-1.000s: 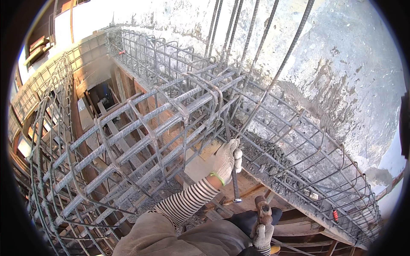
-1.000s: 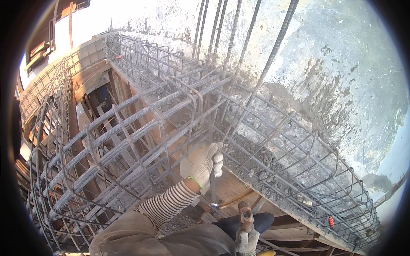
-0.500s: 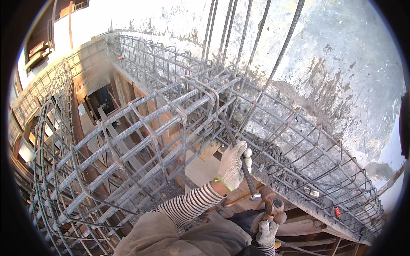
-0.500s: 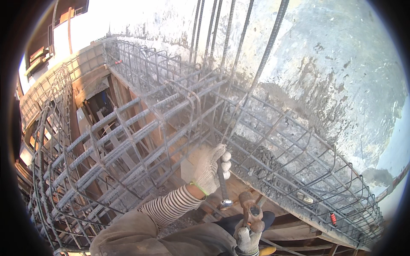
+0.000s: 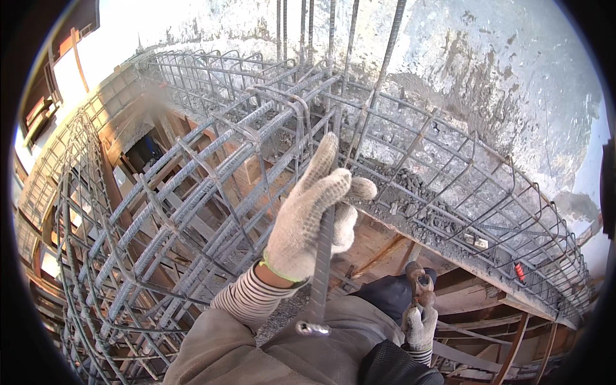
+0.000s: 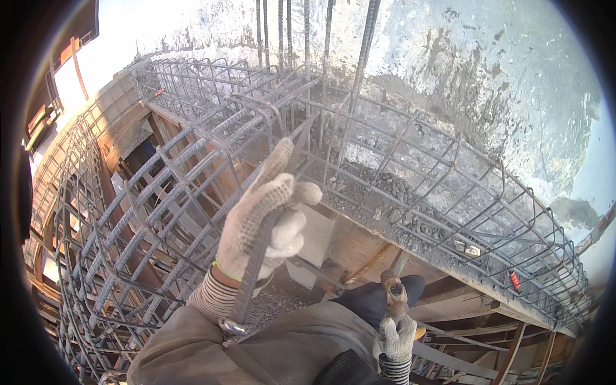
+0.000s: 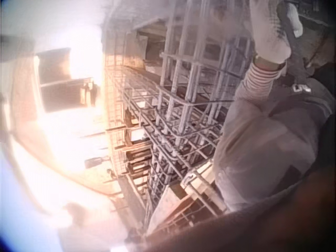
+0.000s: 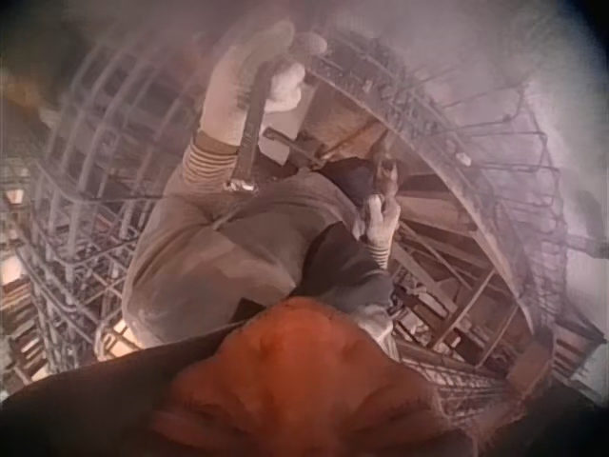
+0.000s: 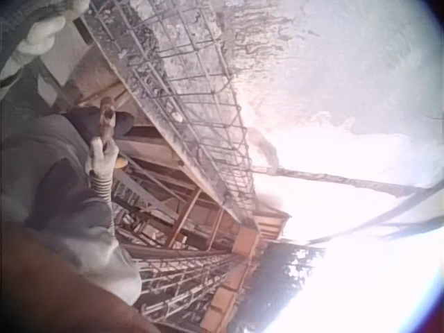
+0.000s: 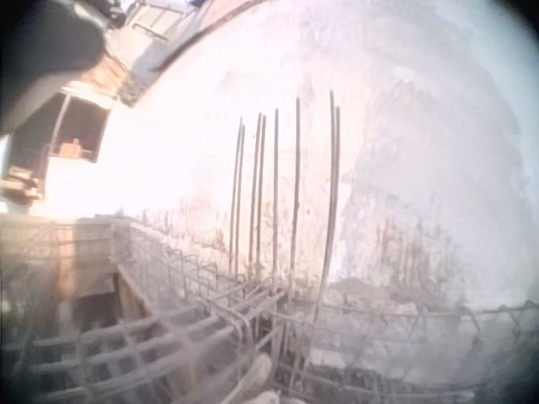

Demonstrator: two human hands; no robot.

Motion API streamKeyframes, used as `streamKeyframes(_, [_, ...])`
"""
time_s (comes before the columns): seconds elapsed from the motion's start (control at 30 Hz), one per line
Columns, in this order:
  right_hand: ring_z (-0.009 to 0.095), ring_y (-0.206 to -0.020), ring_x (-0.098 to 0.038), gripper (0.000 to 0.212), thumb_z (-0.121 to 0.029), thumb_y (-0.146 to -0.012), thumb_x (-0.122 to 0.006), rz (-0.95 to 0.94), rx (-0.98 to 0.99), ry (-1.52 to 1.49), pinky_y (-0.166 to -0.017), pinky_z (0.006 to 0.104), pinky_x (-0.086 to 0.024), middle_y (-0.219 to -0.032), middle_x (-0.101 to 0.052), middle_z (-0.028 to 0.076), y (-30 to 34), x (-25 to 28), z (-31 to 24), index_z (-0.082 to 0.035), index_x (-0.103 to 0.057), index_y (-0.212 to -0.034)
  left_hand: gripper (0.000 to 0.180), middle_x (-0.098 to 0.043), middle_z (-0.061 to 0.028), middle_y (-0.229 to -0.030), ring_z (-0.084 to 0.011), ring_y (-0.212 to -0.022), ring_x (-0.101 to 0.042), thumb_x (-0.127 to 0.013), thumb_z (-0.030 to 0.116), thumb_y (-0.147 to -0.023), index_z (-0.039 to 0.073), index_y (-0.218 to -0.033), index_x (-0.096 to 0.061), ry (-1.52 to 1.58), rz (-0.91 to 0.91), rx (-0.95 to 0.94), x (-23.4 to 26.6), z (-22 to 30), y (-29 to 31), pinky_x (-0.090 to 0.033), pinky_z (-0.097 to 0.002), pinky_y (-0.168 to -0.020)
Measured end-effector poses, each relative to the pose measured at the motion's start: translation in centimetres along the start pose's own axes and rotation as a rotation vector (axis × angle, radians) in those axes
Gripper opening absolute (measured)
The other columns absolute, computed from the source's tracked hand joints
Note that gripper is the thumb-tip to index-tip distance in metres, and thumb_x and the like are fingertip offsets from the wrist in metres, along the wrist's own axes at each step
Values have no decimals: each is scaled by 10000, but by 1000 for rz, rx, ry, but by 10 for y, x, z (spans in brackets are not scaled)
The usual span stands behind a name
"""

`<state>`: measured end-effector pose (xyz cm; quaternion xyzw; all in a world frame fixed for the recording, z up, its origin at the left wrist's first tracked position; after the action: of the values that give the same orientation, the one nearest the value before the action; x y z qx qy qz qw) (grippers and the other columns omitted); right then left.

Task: The person strikes rebar sections with a hammer to align them within a metal cage structure.

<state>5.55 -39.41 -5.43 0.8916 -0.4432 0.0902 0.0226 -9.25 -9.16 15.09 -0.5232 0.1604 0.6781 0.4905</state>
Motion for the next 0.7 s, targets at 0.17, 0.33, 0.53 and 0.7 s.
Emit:
streamKeyframes(0.17, [80,-552,-470,364,-336,-937,-645,27,-114,68,-521,274,-368,-610,-535,-6,12,10,28,-6,-585,-796,414,-616,-112,-818,-169,-553,-600,-453,310,-1066,-30,-1267,-575,-167,-412,139,3,69,-67,-471,-264,-398])
streamKeyframes(0.33, [65,-477,-454,381,-369,-959,-644,82,-249,-5,-456,250,-357,-579,-507,-25,22,14,53,-33,-575,-793,518,-572,-58,-671,-162,-449,-517,-535,610,-944,114,-1080,-597,-769,-208,-134,3,121,-138,-379,-280,-366])
streamKeyframes(0.53, [50,-434,-417,351,-340,-962,-654,131,-303,-29,-418,238,-339,-555,-486,-20,25,8,48,-32,-569,-818,531,-682,-172,-781,-265,-629,-655,-606,566,-911,45,-925,-703,-2141,395,-213,-17,134,-164,-528,-371,-573])
streamKeyframes(0.7, [62,-405,-405,365,-360,-980,-636,149,-168,141,-398,244,-294,-543,-479,-17,20,25,61,-36,-568,-827,420,-740,-190,-939,-315,-891,-717,-673,418,-879,31,-1025,-744,-2630,164,-430,-78,118,-180,-559,-419,-821])
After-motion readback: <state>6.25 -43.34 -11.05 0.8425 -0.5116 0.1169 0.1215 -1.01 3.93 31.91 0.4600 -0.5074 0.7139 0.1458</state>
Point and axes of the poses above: each hand's wrist, its own y-axis away from the middle knuckle, its own x-axis out of the back of the hand, z = x × y, the point moved 7 cm from there along -y, towards the middle knuckle
